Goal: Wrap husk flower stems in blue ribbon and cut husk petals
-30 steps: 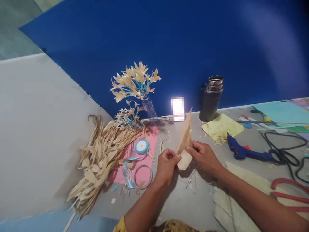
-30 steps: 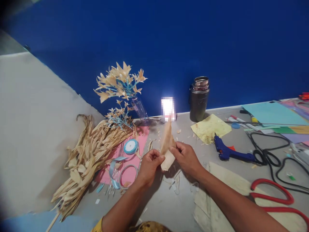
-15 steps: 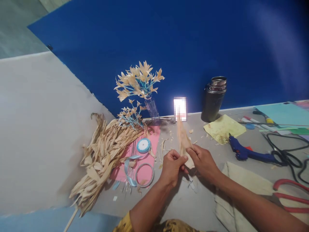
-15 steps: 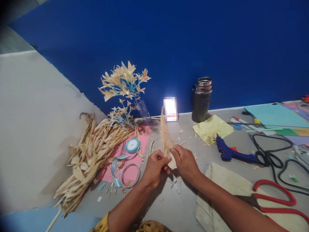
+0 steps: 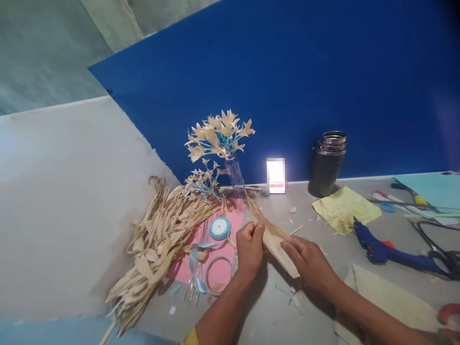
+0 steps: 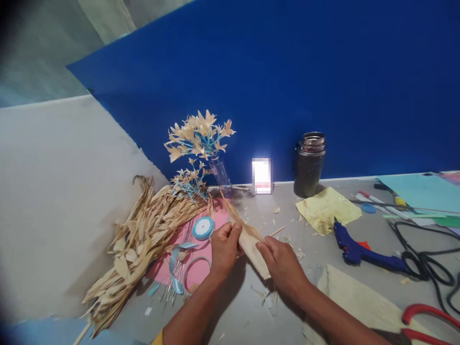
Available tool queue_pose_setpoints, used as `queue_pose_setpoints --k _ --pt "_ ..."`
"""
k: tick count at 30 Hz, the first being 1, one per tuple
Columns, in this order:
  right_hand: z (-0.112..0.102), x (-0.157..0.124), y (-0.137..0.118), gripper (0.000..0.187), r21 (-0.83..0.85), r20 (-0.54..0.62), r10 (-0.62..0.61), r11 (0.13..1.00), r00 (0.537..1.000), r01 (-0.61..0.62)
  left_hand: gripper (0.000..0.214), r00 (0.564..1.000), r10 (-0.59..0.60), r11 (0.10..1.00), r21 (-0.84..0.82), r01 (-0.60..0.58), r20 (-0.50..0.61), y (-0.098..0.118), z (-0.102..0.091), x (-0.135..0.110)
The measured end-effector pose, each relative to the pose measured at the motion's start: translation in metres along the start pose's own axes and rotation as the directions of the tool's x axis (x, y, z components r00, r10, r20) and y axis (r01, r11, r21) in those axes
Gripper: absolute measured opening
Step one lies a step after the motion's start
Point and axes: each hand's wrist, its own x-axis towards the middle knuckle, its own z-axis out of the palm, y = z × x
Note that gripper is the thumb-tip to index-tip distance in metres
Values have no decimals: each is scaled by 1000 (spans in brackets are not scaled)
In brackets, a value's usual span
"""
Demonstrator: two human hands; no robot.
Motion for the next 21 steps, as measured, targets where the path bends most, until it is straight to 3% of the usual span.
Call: queue_pose_setpoints --k 2,4,6,11,16,21 --pt "1 1 1 40 8 13 4 1000 1000 -4 33 994 -45 990 -131 58 99 1 -4 1" --pt "3 1 2 40 34 61 -3 999 998 1 39 964 -115 952 -251 176 240 0 -4 2" --pt "4 1 1 39 55 123 -14 998 992 7 43 932 -202 913 -286 290 302 -1 -2 2" --pt "2 1 -4 36 32 180 5 999 984 -11 45 935 -304 888 -300 348 183 -2 3 10" --pt "1 3 -4 33 106 244 20 993 970 -47 55 956 -282 916 -273 295 85 6 -4 23" --pt "10 12 11 30 198 272 -61 980 960 7 65 979 -202 966 -158 205 36 6 -16 37"
